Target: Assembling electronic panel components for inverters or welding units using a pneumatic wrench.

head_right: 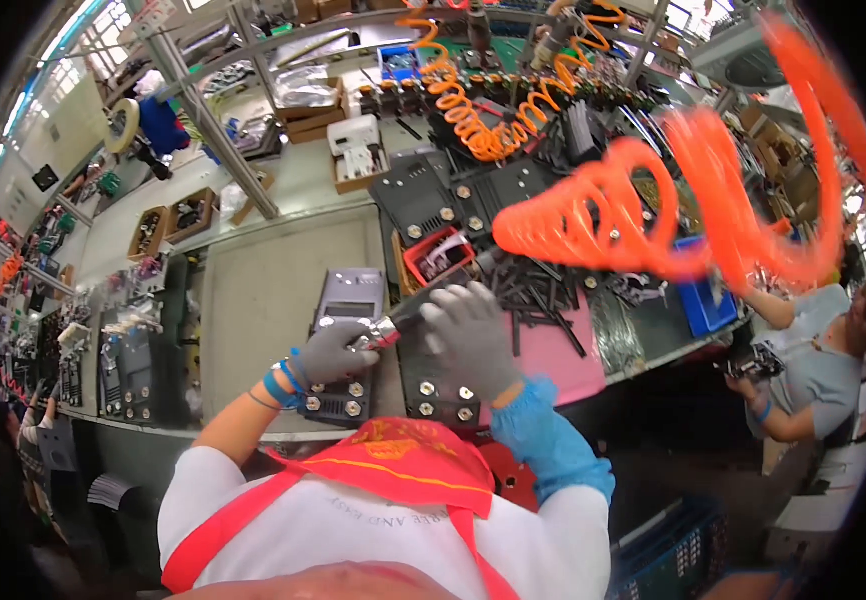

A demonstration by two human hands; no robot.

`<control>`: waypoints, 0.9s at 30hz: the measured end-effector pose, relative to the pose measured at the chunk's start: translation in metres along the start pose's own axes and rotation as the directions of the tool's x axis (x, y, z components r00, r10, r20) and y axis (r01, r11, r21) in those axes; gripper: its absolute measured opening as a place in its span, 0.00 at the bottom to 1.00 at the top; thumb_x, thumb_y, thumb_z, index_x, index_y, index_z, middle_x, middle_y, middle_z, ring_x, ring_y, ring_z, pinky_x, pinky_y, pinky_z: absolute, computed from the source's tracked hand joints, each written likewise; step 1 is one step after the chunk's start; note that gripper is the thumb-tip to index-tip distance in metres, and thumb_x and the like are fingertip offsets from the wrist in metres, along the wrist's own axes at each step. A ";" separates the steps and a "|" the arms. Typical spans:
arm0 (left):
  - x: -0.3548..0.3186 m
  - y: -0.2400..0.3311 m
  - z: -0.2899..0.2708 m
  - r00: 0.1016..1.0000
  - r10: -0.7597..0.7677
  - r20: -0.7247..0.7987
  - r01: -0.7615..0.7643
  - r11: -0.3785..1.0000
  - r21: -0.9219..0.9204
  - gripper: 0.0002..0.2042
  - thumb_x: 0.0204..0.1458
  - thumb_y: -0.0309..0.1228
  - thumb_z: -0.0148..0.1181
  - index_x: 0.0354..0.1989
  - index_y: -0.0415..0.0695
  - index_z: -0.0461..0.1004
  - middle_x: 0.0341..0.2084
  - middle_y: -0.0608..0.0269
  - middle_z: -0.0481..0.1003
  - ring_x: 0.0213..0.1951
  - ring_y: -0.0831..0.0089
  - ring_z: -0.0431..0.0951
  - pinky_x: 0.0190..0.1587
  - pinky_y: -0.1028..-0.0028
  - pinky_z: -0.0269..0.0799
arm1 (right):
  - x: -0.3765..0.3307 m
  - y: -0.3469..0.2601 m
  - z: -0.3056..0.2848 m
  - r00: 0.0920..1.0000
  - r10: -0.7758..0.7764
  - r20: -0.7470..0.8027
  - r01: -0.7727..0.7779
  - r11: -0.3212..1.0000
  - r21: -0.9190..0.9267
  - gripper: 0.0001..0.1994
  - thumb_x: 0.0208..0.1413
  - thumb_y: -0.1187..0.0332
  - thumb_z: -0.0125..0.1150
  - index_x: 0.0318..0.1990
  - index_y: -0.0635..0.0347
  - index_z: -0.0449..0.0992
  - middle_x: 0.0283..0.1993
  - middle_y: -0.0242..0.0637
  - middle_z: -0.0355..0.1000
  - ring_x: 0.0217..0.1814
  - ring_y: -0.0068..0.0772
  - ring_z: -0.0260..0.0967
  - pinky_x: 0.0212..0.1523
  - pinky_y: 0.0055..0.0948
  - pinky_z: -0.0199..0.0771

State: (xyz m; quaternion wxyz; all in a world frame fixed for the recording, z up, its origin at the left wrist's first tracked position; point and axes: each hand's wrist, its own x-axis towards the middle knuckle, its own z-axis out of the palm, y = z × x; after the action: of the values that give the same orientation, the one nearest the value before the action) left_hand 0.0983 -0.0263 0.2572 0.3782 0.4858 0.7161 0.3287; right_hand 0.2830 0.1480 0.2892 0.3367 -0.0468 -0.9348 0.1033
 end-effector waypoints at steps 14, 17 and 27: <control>0.216 0.032 -0.309 0.472 0.287 -0.833 -0.330 0.934 0.135 0.15 0.49 0.40 0.59 0.33 0.38 0.75 0.19 0.61 0.74 0.22 0.73 0.74 0.26 0.71 0.70 | -0.193 -0.057 0.030 0.520 0.782 0.342 -0.797 0.589 -0.134 0.14 0.46 0.63 0.62 0.41 0.56 0.73 0.42 0.39 0.72 0.47 0.44 0.68 0.51 0.40 0.66; 0.229 0.066 -0.298 0.428 0.235 -0.873 -0.254 0.958 0.134 0.15 0.48 0.40 0.57 0.31 0.38 0.74 0.17 0.60 0.73 0.19 0.73 0.74 0.24 0.68 0.69 | -0.217 -0.080 0.035 0.411 0.851 0.326 -0.878 0.466 -0.109 0.14 0.46 0.62 0.62 0.40 0.56 0.74 0.42 0.39 0.72 0.47 0.45 0.69 0.48 0.38 0.69; 0.282 -0.079 -0.288 0.450 0.343 -0.825 0.054 0.911 0.409 0.20 0.52 0.40 0.55 0.50 0.39 0.67 0.40 0.45 0.75 0.43 0.52 0.75 0.44 0.56 0.68 | -0.276 -0.066 -0.056 0.142 0.986 -0.087 -0.986 0.134 -0.097 0.13 0.49 0.61 0.59 0.41 0.56 0.74 0.43 0.44 0.72 0.47 0.47 0.69 0.50 0.38 0.69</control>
State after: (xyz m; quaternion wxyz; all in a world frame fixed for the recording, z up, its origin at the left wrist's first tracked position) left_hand -0.2535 0.1860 0.2719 -0.1786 0.3679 0.8105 0.4193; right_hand 0.5295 0.0494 0.1752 0.1836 -0.6694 -0.6796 0.2374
